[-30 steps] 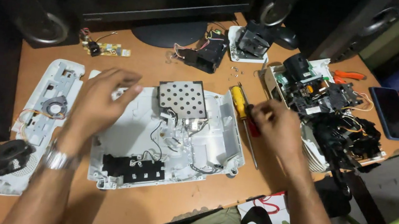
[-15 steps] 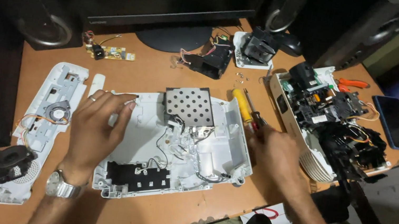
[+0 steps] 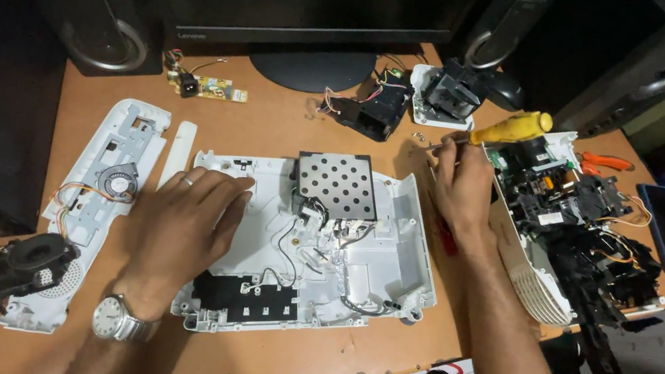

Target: Disassembling a projector to remove internal components and mounting brackets.

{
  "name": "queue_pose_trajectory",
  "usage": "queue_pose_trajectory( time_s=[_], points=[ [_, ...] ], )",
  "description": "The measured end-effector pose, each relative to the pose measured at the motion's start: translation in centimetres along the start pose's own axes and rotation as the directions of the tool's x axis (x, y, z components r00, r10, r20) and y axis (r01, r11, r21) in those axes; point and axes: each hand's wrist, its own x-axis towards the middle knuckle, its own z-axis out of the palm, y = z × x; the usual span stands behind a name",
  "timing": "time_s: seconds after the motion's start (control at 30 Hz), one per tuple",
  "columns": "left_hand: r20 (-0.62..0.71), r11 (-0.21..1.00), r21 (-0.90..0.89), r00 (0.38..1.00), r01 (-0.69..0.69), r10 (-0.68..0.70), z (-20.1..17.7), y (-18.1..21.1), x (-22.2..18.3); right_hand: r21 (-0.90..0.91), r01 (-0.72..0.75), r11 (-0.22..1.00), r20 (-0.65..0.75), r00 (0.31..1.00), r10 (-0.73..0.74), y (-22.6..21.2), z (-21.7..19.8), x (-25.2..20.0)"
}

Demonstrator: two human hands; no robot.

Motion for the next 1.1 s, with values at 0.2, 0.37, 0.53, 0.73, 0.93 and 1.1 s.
queue_pose_trajectory(
  time_s=[0.2, 0.37, 0.53, 0.73, 0.93, 1.1],
  points=[
    [-0.023, 0.999, -0.029, 0.999, -0.047, 0.046, 0.5, 0.0, 0.1, -0.015, 0.081, 0.997, 0.002, 0.997, -0.081, 2.3, 0.4, -0.4],
    [-0.045, 0.998, -0.035, 0.998, -0.050, 0.048, 0.8, 0.0, -0.2, 0.051, 0.056, 0.997, 0.006, 0.998, -0.057, 0.7, 0.2, -0.5],
    [-0.082, 0.999, -0.034, 0.996, -0.034, 0.031, 0.0, 1.2, 0.5, 0.047, 0.057, 0.997, -0.007, 0.998, -0.057, -2.0, -1.5, -0.5],
    [-0.110, 0.984, -0.180, 0.994, -0.003, -0.017, 1.2, 1.4, -0.2, 0.161, 0.060, 0.985, -0.017, 0.998, -0.058, -4.9, -2.6, -0.3],
    [-0.177, 0.954, -0.297, 0.980, 0.038, -0.094, 1.9, 1.0, -0.7, 0.315, 0.078, 0.946, 0.016, 0.996, -0.088, -9.4, -2.8, 0.5],
    [-0.101, 0.878, -0.451, 0.969, 0.159, -0.226, 2.3, 0.8, -1.3, 0.438, 0.040, 0.898, 0.160, 0.980, -0.122, -15.9, -3.2, -0.1]
  ],
)
